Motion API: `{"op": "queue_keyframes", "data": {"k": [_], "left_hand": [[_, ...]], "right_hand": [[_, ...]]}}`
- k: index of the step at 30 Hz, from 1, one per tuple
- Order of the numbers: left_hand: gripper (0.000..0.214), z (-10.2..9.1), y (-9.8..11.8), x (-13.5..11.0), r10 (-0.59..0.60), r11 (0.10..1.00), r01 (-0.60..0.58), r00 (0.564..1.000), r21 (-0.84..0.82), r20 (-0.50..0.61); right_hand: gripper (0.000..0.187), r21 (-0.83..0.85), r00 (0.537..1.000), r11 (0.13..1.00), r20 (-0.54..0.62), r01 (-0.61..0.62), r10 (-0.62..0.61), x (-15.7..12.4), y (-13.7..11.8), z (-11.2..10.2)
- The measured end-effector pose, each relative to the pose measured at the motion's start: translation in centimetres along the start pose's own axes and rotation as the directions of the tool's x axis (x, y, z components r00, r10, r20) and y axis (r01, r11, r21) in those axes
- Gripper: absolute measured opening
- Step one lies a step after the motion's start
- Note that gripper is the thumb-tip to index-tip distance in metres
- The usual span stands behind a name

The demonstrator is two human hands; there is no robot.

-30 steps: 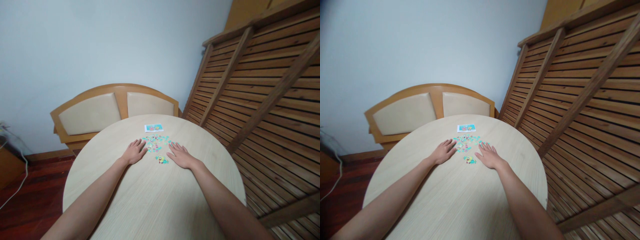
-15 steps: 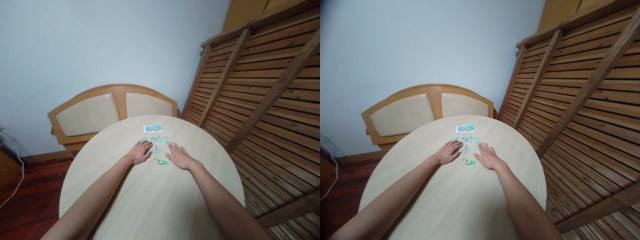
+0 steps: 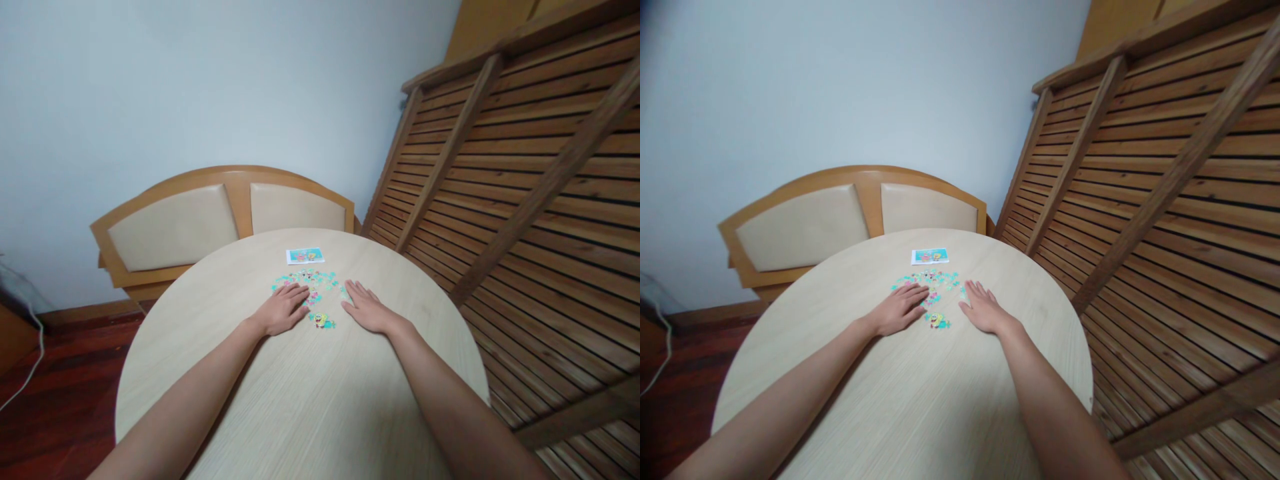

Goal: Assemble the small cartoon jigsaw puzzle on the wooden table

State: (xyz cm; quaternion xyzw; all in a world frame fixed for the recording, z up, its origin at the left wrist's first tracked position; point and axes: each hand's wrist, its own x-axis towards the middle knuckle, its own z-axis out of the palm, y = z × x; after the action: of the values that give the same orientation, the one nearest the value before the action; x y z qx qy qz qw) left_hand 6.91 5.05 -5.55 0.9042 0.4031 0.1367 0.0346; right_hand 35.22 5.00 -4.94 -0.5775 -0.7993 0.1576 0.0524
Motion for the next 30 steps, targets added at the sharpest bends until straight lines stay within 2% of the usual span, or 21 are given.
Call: {"op": "queue_keyframes", "data": {"k": [6, 11, 16, 18, 21, 25, 27, 30], "left_hand": [[0.056, 0.3, -0.5, 0.0, -0.027, 1.000, 0.027, 0.999, -0.014, -0.024], [0.046, 0.5, -0.8, 0.1, -0.051, 0.992, 0.039, 0.995, -0.123, -0.090], [0.041, 0.3, -1.6, 0.0, -0.200, 0.953, 0.161, 0.971, -0.255, -0.133], [0.038, 0.2, -1.9, 0.0, -0.290, 0.917, 0.229, 0.945, -0.325, -0.152], [0.031, -0.1, -2.1, 0.0, -0.398, 0.831, 0.273, 0.901, -0.484, -0.175], [0.027, -0.5, -2.3, 0.0, -0.510, 0.625, 0.316, 0.858, -0.714, -0.066], [0.026, -0.6, -2.4, -0.2, -0.522, 0.571, 0.340, 0.853, -0.747, -0.011], [0.023, -0.8, -2.5, -0.7, -0.468, 0.601, 0.344, 0.883, -0.721, 0.030]], "right_hand": [[0.076, 0.011, 0.998, 0.998, -0.012, -0.059, 0.059, -0.1, 1.7, -0.7], [0.079, 0.014, 0.996, 0.996, -0.027, -0.083, 0.083, 0.2, 2.5, -0.6], [0.074, 0.043, 0.998, 0.999, -0.061, -0.031, 0.033, 0.4, 2.7, 0.0], [0.071, 0.042, 0.998, 0.999, -0.068, -0.002, 0.005, 0.5, 2.5, 0.2], [0.067, 0.029, 0.998, 0.999, -0.063, 0.029, -0.027, 0.4, 1.8, 0.3], [0.060, 0.012, 0.997, 0.999, -0.054, 0.053, -0.052, 0.2, 0.9, 0.0], [0.057, 0.010, 0.995, 0.997, -0.058, 0.076, -0.075, 0.1, 0.6, -0.1], [0.053, 0.011, 0.989, 0.992, -0.086, 0.124, -0.123, 0.1, 0.5, -0.1]]}}
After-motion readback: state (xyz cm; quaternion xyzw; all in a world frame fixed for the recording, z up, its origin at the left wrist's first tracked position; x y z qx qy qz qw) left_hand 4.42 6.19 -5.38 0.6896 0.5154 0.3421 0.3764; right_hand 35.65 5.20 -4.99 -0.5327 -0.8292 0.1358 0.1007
